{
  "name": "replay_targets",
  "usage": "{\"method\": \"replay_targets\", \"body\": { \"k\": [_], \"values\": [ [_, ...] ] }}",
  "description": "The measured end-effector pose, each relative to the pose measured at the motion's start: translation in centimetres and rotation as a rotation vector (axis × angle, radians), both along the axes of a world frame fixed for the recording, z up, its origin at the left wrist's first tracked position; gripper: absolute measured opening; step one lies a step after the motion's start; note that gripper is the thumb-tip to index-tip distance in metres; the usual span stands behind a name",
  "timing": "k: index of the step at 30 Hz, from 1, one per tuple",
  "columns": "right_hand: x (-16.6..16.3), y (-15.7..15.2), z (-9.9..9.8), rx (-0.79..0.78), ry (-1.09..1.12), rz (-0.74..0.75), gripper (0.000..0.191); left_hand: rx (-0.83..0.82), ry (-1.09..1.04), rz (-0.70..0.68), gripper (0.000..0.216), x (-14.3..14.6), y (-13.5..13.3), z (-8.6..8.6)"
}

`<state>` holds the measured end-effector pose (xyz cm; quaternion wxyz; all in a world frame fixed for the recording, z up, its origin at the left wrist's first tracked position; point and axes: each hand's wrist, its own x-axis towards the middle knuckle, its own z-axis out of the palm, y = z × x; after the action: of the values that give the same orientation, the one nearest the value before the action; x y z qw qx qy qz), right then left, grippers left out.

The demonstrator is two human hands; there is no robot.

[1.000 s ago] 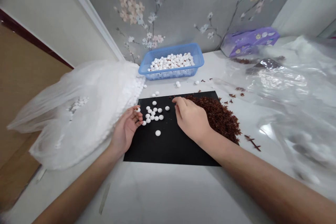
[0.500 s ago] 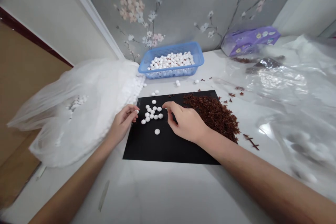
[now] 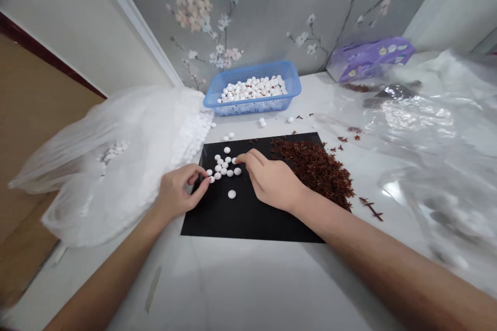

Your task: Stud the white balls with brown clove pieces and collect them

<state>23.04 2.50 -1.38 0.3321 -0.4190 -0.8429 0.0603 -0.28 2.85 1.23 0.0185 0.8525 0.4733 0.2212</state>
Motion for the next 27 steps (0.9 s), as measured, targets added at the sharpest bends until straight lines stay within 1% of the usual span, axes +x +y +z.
{"method": "replay_targets", "body": {
  "k": [3,6,12,14,15,17,19,21,23,27],
  "values": [
    [0.1,-0.1,-0.1,0.019,0.035,-0.029,0.02,0.083,0.112,-0.102,0.013,0.0,-0.1,0.1],
    [0.1,-0.1,-0.3,0.015,0.069,-0.037,0.02,0.14,0.145,-0.115,0.012,0.0,0.0,0.0],
    [-0.3,-0.4,-0.1,-0.055,0.192,-0.038,0.022,0.105,0.187,-0.127,0.015,0.1,0.3,-0.4],
    [-0.6,-0.7,-0.1,-0.09,0.256,-0.036,0.021,0.07,0.105,-0.117,0.015,0.5,0.1,-0.4],
    [-0.8,-0.8,-0.1,-0.114,0.296,-0.037,0.021,0.024,0.014,-0.102,0.015,0.9,-0.2,-0.3],
    [-1.2,-1.2,-0.2,-0.168,0.395,-0.048,0.02,-0.15,-0.266,-0.034,0.014,2.0,-1.1,0.0],
    [-1.7,-1.7,-0.3,-0.202,0.503,-0.062,0.018,-0.424,-0.585,0.058,0.015,3.3,-2.2,0.3],
    [-2.1,-2.1,-0.4,-0.203,0.576,-0.055,0.016,-0.667,-0.809,0.122,0.018,4.5,-3.0,0.5],
    [-2.4,-2.3,-0.4,-0.185,0.595,-0.032,0.014,-0.801,-0.924,0.145,0.021,5.1,-3.5,0.4],
    [-2.4,-2.4,-0.5,-0.151,0.568,-0.008,0.013,-0.872,-0.989,0.164,0.018,5.3,-3.3,0.1]
  ]
}}
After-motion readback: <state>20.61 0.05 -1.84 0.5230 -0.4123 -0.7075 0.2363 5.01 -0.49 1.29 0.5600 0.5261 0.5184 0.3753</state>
